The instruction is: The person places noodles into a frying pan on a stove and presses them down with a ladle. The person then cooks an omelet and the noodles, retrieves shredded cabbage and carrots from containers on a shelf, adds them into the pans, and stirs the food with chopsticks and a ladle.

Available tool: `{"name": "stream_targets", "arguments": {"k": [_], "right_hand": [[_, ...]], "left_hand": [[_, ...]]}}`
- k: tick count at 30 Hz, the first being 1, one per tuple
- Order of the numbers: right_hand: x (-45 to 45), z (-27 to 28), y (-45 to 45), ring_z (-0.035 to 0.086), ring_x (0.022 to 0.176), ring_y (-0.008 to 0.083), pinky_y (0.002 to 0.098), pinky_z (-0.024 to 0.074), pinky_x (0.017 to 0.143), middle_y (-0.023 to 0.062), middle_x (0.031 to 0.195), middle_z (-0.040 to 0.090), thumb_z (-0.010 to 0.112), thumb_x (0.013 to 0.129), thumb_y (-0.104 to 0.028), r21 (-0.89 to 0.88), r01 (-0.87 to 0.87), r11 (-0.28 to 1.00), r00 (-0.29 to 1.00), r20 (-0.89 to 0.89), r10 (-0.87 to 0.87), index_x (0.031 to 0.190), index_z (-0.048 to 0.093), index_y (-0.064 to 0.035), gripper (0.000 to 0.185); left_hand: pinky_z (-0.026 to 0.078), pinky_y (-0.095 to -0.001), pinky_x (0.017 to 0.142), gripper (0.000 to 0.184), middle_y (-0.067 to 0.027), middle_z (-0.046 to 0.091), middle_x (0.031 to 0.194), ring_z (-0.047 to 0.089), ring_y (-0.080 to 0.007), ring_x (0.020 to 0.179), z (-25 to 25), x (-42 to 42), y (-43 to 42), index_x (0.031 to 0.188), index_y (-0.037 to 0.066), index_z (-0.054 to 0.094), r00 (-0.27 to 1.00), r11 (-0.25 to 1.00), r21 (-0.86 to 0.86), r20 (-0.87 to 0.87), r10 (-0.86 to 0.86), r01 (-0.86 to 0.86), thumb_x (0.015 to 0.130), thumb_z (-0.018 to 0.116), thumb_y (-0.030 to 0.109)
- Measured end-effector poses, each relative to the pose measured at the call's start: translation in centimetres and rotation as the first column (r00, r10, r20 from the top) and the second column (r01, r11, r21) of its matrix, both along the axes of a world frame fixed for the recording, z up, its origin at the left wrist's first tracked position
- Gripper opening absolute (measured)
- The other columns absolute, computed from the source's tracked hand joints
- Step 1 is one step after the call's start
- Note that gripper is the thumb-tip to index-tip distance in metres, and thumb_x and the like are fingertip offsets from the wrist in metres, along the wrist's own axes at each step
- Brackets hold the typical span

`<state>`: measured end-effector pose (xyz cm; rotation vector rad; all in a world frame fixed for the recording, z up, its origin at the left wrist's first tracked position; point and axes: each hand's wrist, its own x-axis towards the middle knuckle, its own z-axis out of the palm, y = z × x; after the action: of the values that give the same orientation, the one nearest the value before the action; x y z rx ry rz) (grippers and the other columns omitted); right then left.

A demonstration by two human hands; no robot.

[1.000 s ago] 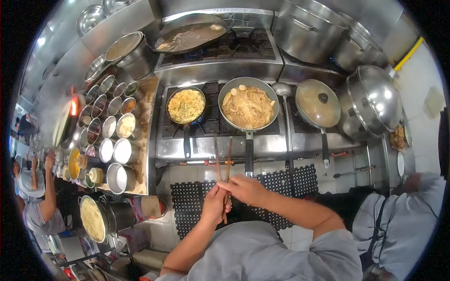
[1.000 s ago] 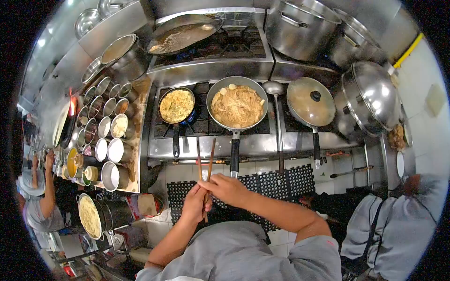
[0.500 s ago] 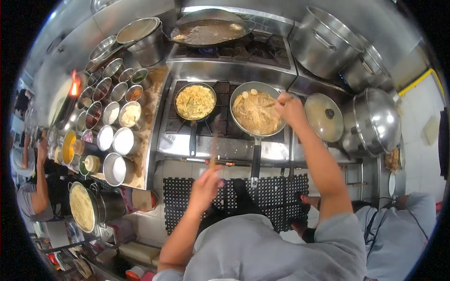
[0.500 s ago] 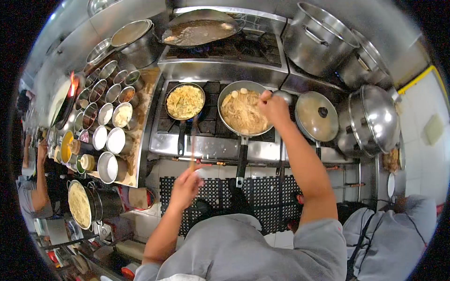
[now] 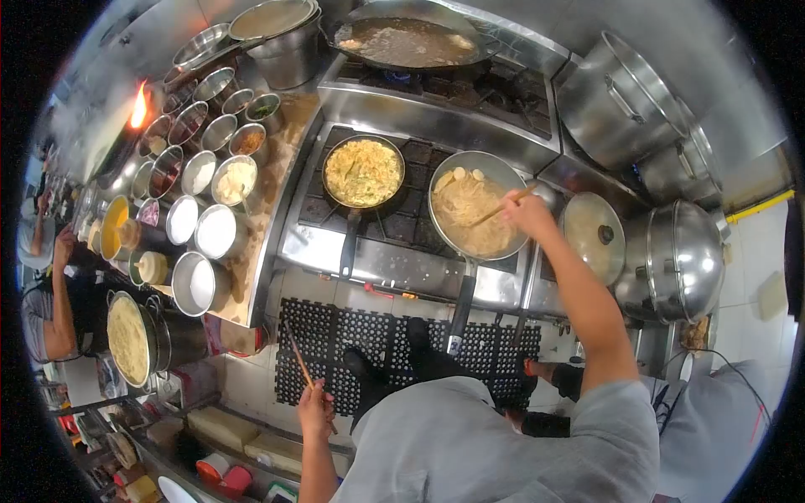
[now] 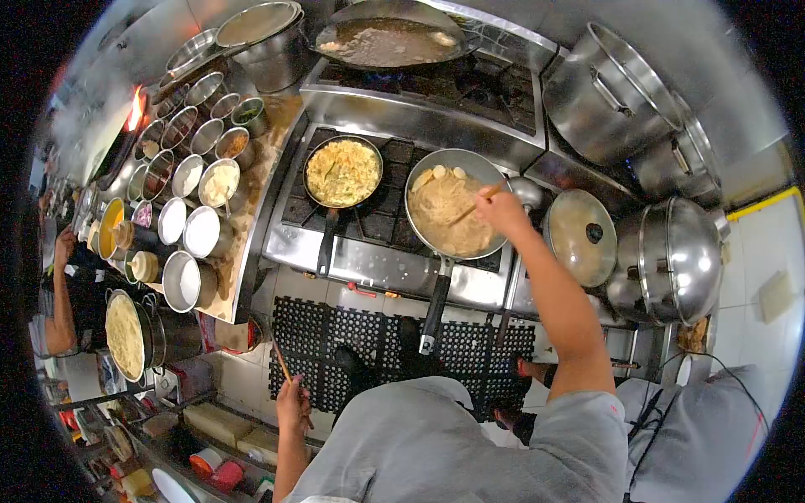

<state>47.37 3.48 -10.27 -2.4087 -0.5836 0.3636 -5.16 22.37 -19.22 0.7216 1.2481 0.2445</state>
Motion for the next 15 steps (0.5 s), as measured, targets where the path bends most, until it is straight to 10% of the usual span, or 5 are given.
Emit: {"name": "stream_targets", "arguments": {"k": [4, 8, 11, 15], "right_hand": [[5.7, -0.8, -4.5, 0.064, 0.063, 0.0153, 0.0271, 0.0510, 0.060, 0.0102, 0.074, 0.066, 0.051, 0.087, -0.020, -0.150, -0.014, 0.989, 0.924, 0.377, 0.070, 0.088, 0.059, 0.0012, 0.023], [0.0, 0.1, -1.0, 0.065, 0.067, 0.0165, 0.0292, 0.0513, 0.063, 0.0094, 0.075, 0.067, 0.049, 0.088, -0.021, 0.137, 0.053, 0.989, 0.998, -0.031, -0.050, 0.088, 0.059, -0.0008, 0.022], [-3.3, -0.8, 0.8, 0.064, 0.064, 0.0210, 0.0355, 0.0512, 0.065, 0.0131, 0.069, 0.065, 0.048, 0.089, -0.030, 0.161, -0.204, 0.966, 0.976, -0.040, 0.213, 0.081, 0.062, -0.0009, 0.033], [3.0, -1.7, -2.4, 0.063, 0.064, 0.0241, 0.0369, 0.0503, 0.064, 0.0161, 0.069, 0.064, 0.044, 0.090, -0.033, -0.055, 0.073, 0.996, 0.991, 0.116, -0.066, 0.077, 0.064, 0.0010, 0.041]], "left_hand": [[0.027, -0.0193, 0.036, 0.020, 0.0015, 0.051, 0.061, 0.038, -0.0039, 0.043, 0.8, 1.7, 0.6, 0.102, 0.007, 0.057, 0.984, 0.974, 0.157, -0.101, -0.148, 0.162, 0.092, 0.049, 0.022], [0.028, -0.0181, 0.038, 0.020, 0.0028, 0.051, 0.061, 0.039, -0.0035, 0.044, 1.1, 1.1, 1.2, 0.101, 0.007, 0.058, 0.974, 0.956, 0.222, -0.166, -0.156, 0.191, 0.091, 0.049, 0.022], [0.027, -0.0182, 0.038, 0.020, 0.0028, 0.051, 0.062, 0.039, -0.0035, 0.044, 1.6, 0.5, 1.5, 0.102, 0.007, 0.058, 0.962, 0.955, 0.193, -0.200, -0.185, 0.224, 0.091, 0.049, 0.022], [0.026, -0.0223, 0.035, 0.021, 0.0009, 0.051, 0.058, 0.037, -0.0058, 0.039, 0.9, -0.4, 1.8, 0.092, 0.007, 0.059, 0.952, 0.924, 0.285, -0.244, -0.187, 0.255, 0.090, 0.052, 0.027]]}}
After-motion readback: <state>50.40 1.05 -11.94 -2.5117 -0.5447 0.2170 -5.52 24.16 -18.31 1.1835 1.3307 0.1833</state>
